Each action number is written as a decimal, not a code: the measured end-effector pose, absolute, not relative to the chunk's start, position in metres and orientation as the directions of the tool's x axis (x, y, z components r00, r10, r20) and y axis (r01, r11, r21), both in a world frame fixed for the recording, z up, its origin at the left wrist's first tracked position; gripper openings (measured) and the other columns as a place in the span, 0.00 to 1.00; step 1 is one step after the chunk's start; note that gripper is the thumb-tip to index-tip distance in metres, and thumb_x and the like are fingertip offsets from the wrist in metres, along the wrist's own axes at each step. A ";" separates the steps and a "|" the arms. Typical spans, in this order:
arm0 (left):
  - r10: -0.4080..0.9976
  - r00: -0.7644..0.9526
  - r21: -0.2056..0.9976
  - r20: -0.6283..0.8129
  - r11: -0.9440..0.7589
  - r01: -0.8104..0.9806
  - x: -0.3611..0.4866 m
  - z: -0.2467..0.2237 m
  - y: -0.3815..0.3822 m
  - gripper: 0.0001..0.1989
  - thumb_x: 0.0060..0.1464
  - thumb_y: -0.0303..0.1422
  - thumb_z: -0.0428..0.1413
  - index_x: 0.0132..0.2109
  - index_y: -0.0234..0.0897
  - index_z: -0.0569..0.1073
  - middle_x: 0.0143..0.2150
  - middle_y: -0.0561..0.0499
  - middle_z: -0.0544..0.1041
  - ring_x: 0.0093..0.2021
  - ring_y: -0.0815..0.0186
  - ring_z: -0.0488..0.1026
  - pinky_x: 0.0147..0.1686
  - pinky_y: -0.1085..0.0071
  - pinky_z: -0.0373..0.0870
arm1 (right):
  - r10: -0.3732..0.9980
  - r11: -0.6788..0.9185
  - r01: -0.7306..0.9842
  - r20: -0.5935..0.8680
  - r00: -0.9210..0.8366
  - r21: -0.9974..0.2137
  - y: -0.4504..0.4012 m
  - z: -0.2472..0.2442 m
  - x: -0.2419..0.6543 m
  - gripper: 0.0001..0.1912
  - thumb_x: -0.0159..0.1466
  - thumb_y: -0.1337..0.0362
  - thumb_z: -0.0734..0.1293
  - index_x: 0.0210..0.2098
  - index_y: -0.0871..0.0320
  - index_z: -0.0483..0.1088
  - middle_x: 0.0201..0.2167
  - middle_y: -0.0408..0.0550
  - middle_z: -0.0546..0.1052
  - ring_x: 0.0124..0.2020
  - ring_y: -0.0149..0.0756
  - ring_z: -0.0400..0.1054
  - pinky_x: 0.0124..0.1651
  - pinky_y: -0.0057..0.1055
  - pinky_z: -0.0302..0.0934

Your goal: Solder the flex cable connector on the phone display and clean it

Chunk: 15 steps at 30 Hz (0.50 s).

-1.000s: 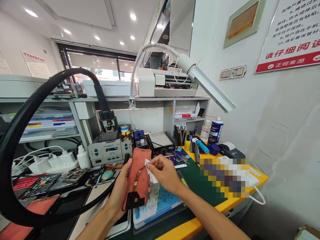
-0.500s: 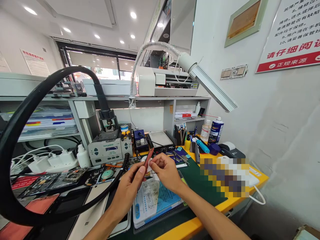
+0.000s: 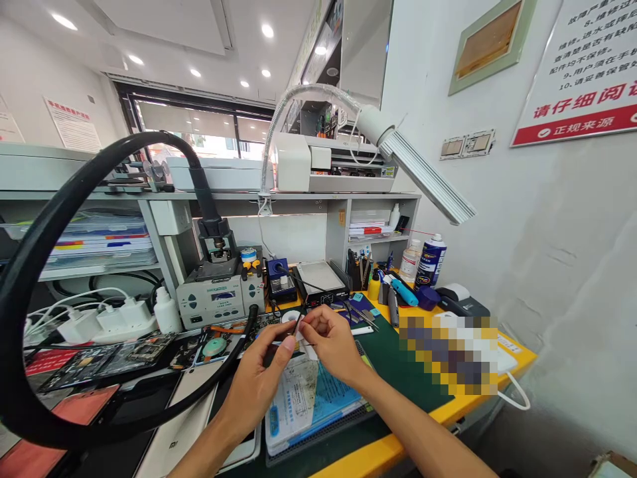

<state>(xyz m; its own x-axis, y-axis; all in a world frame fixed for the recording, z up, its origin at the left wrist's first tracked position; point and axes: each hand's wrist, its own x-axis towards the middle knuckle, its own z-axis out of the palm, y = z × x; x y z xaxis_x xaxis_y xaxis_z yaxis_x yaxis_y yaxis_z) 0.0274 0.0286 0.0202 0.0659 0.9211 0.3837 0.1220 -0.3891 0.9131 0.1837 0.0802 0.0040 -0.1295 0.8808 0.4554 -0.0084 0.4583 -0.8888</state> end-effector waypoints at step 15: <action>0.921 0.065 0.904 0.383 -0.389 0.176 0.028 0.021 0.027 0.17 0.58 0.44 0.56 0.51 0.42 0.76 0.52 0.44 0.76 0.48 0.55 0.71 0.42 0.66 0.67 | 0.875 0.471 -0.003 0.467 -0.125 -0.882 0.081 0.004 0.182 0.17 0.59 0.53 0.72 0.27 0.56 0.63 0.19 0.37 0.63 0.20 0.27 0.52 0.23 0.26 0.49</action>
<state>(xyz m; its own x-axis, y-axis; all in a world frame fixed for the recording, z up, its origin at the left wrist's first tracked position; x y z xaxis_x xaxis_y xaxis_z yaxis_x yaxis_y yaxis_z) 0.0284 0.0275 0.0209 0.0652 0.9213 0.3834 0.1759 -0.3889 0.9043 0.1822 0.0811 0.0044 -0.1251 0.8752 0.4673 -0.0030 0.4707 -0.8823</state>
